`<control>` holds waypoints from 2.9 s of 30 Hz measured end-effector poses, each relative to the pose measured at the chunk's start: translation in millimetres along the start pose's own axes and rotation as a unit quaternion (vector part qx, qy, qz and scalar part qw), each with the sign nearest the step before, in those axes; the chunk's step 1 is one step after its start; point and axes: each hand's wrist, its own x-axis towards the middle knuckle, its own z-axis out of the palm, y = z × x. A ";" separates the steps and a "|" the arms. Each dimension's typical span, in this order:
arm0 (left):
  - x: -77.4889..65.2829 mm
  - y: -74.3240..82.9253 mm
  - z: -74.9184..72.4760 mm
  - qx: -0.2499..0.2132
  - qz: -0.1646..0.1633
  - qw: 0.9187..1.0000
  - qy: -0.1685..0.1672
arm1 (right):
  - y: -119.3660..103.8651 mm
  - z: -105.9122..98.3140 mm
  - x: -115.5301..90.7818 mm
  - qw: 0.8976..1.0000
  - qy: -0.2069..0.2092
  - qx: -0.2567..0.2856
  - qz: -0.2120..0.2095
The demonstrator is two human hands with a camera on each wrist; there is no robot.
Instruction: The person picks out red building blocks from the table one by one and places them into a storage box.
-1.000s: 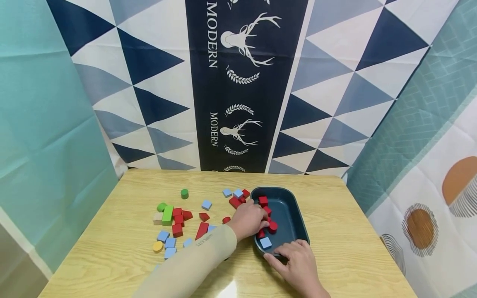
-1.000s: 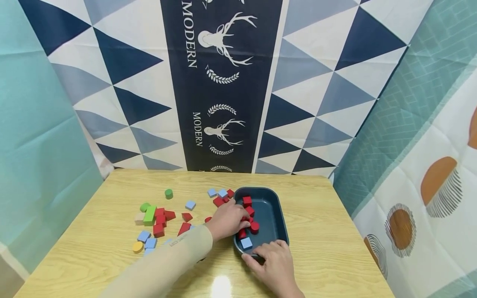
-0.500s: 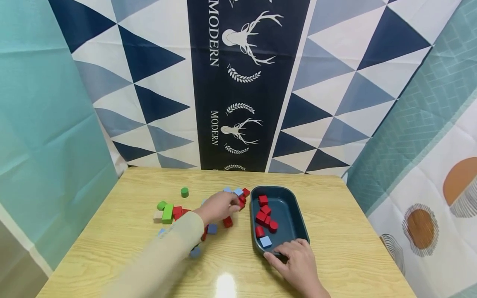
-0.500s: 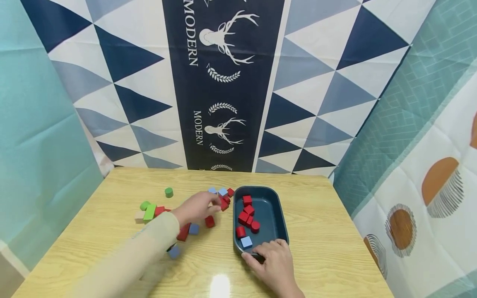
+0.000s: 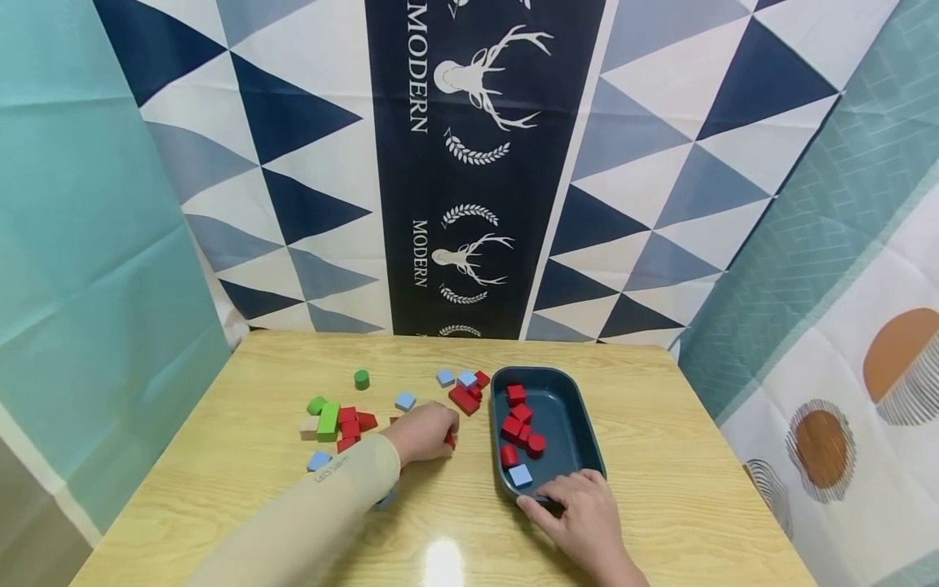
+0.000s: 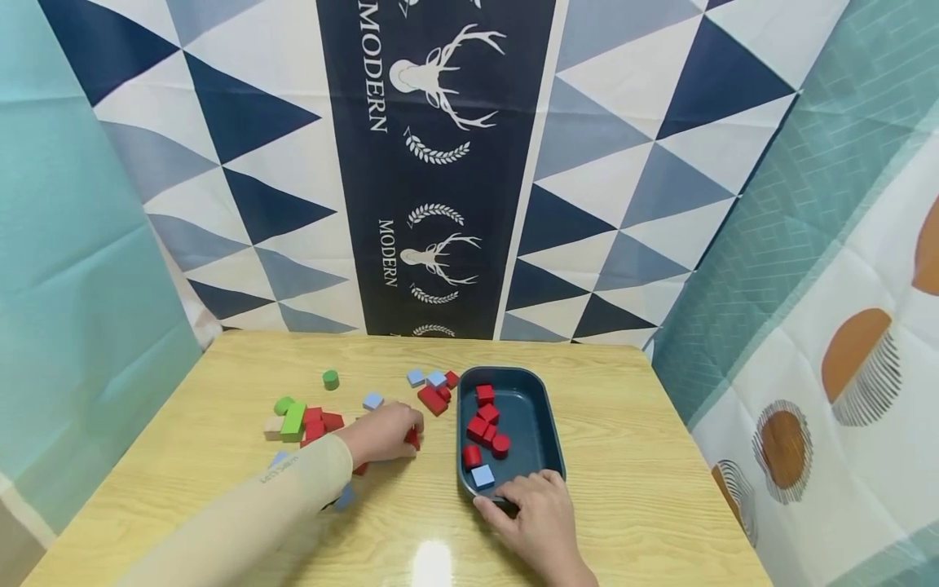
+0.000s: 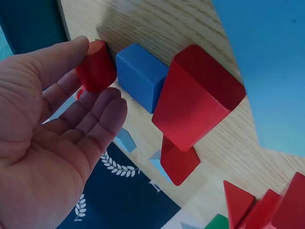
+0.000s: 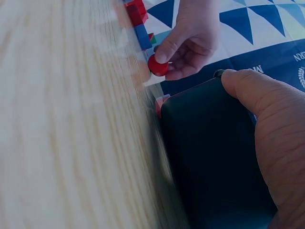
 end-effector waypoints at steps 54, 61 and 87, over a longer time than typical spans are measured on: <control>-20.0 -41.1 -19.7 0.031 -0.050 0.997 0.050 | 0.8 -1.2 -1.5 1.000 0.008 -0.002 0.006; -33.6 -55.1 -7.7 0.021 -0.068 0.997 0.032 | -1.2 2.4 -0.8 1.000 0.002 0.003 0.003; 62.4 70.1 1.1 -0.001 0.052 0.999 0.016 | -1.8 1.7 -1.5 1.000 -0.002 0.003 0.003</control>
